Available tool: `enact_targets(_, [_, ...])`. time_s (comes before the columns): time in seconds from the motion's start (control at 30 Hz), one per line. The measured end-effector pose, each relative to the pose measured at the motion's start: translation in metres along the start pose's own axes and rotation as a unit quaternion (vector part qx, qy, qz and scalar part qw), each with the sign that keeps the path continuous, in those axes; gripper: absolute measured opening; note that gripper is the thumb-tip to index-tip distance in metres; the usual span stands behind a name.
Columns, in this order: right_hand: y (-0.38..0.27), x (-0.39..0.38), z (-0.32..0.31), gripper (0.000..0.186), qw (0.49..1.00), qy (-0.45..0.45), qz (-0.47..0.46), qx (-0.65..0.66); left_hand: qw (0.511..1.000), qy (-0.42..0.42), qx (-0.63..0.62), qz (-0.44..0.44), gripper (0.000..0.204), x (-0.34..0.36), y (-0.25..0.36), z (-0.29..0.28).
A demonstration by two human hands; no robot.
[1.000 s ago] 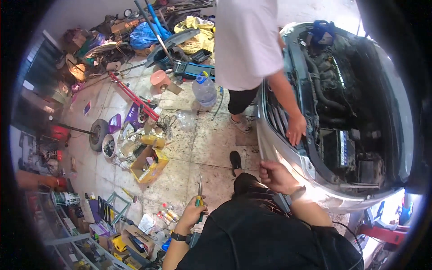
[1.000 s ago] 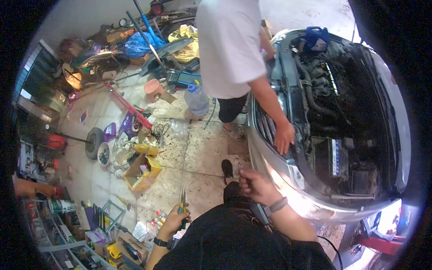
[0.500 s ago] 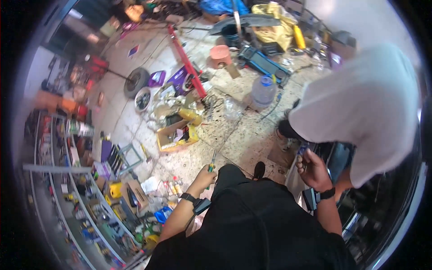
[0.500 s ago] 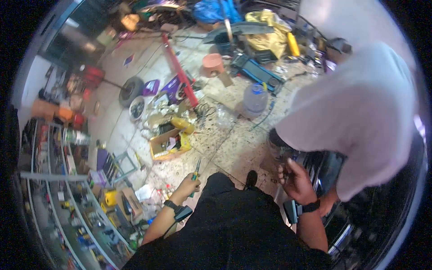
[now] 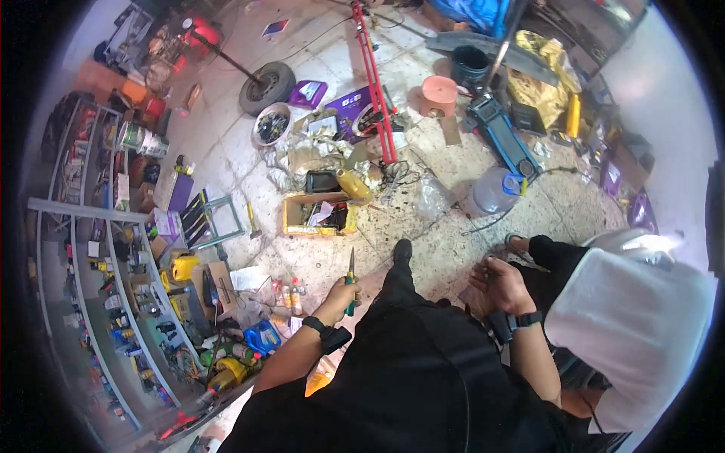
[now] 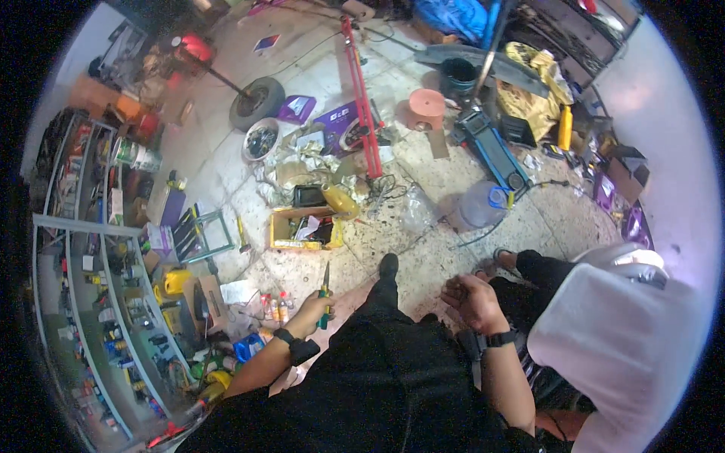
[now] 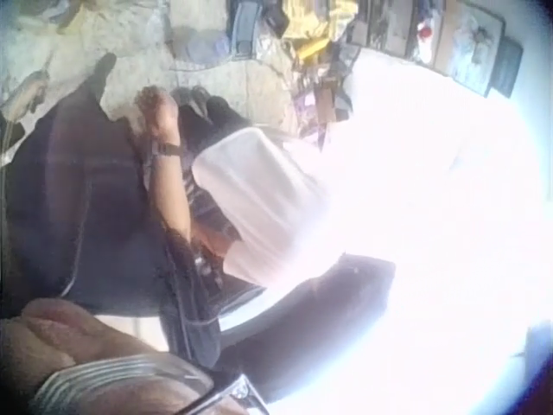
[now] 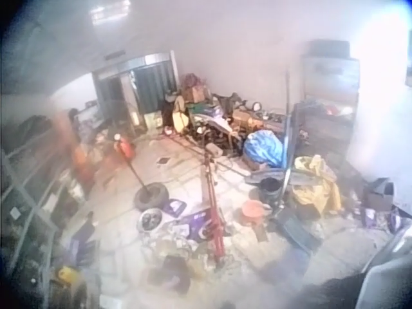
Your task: Inspecting and performing maintenance on a vehicle engine bay using tools and flashlights.
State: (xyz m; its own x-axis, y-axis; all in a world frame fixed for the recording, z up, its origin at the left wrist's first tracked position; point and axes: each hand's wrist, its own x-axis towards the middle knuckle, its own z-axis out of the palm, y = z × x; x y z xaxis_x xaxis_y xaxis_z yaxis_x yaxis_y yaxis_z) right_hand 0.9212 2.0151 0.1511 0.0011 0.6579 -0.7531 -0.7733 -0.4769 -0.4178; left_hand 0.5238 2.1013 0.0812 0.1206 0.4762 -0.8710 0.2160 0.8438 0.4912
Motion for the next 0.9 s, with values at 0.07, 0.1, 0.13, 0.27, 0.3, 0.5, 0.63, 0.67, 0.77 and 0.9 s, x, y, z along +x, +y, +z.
enact_targets(0.07, [0.003,0.043,0.047,0.019,0.999,-0.002,0.019,-0.042,0.997,0.036,-0.059,0.033,0.024,-0.001,0.016,-0.026])
enact_targets(0.1, [0.007,0.066,0.071,0.021,0.996,-0.044,0.035,-0.064,0.996,0.053,-0.053,0.044,0.026,0.003,0.015,-0.043])
enact_targets(0.13, [0.013,0.088,0.096,0.022,0.992,-0.085,0.05,-0.083,0.996,0.061,-0.058,0.036,0.026,0.002,0.016,-0.057])
enact_targets(0.27, [0.053,0.168,0.205,0.057,0.964,-0.093,0.082,-0.237,0.986,0.114,-0.121,0.008,0.029,-0.007,0.017,-0.098])
enact_targets(0.3, [0.059,0.179,0.22,0.073,0.93,-0.052,0.044,-0.362,0.983,0.129,-0.132,-0.013,0.029,-0.008,0.02,-0.105])
enact_targets(0.5, [0.013,0.195,0.158,0.066,0.947,-0.031,0.049,-0.316,0.943,0.085,-0.319,-0.042,0.005,0.047,0.015,-0.148])
enact_targets(0.63, [-0.055,0.16,0.066,0.052,0.931,0.107,-0.015,-0.349,0.931,0.04,-0.359,-0.052,0.008,0.099,0.04,-0.156])
enact_targets(0.67, [-0.065,0.139,0.067,0.049,0.952,0.19,-0.034,-0.239,0.928,0.073,-0.362,-0.05,0.013,0.115,0.045,-0.154])
enact_targets(0.77, [-0.082,0.098,-0.023,0.026,0.929,0.245,-0.099,-0.26,0.924,0.078,-0.368,-0.063,0.01,0.163,0.052,-0.171])
enact_targets(0.9, [-0.053,0.035,-0.095,0.011,0.925,0.315,-0.085,-0.194,0.922,0.095,-0.37,-0.07,0.009,0.208,0.073,-0.176])
